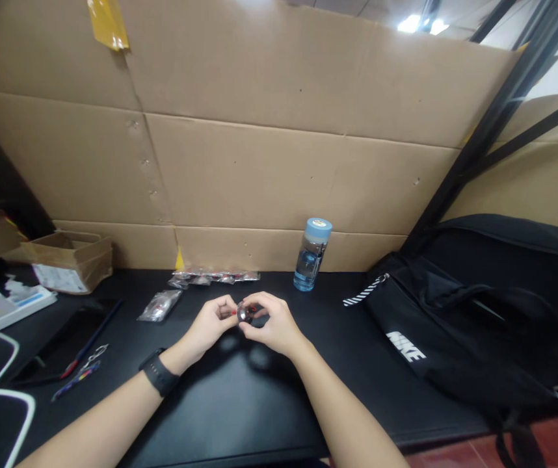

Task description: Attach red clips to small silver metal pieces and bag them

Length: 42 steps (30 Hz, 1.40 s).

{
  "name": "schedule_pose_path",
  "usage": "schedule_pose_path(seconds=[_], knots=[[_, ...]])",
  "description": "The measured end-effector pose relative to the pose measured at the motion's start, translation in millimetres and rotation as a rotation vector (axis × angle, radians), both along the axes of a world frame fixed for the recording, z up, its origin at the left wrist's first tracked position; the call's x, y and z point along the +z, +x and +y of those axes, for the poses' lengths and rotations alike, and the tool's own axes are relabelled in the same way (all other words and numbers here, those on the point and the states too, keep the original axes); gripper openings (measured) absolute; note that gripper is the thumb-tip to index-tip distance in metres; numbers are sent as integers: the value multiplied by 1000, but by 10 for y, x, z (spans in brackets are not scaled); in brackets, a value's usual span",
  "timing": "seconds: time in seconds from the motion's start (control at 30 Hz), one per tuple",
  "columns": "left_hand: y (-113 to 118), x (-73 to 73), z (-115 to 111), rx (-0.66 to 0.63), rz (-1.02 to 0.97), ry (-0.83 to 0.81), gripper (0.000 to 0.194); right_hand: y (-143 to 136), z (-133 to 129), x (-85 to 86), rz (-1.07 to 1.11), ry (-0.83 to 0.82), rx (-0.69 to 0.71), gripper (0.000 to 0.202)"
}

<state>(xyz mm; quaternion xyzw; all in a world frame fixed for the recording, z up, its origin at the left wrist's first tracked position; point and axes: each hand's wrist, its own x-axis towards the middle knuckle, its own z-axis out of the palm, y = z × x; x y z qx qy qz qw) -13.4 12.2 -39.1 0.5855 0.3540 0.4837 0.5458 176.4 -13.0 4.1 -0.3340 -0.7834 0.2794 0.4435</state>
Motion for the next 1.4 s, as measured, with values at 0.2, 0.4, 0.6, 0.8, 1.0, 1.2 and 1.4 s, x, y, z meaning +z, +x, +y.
schedule_pose_path(seconds=[0.2,0.4,0.6,0.8,1.0,1.2,1.4], knots=[[-4,15,-7,35,-24,12,29,21,21,-18,-6,-20,13,34],[15,13,-28,84,-59,3,33,30,33,-19,-11,-38,14,34],[48,-35,-43,60,-82,-26,36,44,51,-45,-11,-75,23,32],[22,-80,-3,42,-28,-5,32,41,79,-112,-23,-91,3,34],[-11,-48,10,4,-13,-31,25,42,122,-179,28,-154,-13,32],[1,-49,9,-20,11,-67,25,45,135,-201,22,-168,-6,30],[-7,-99,49,-26,38,-23,22,40,125,-197,-16,-156,-5,28]])
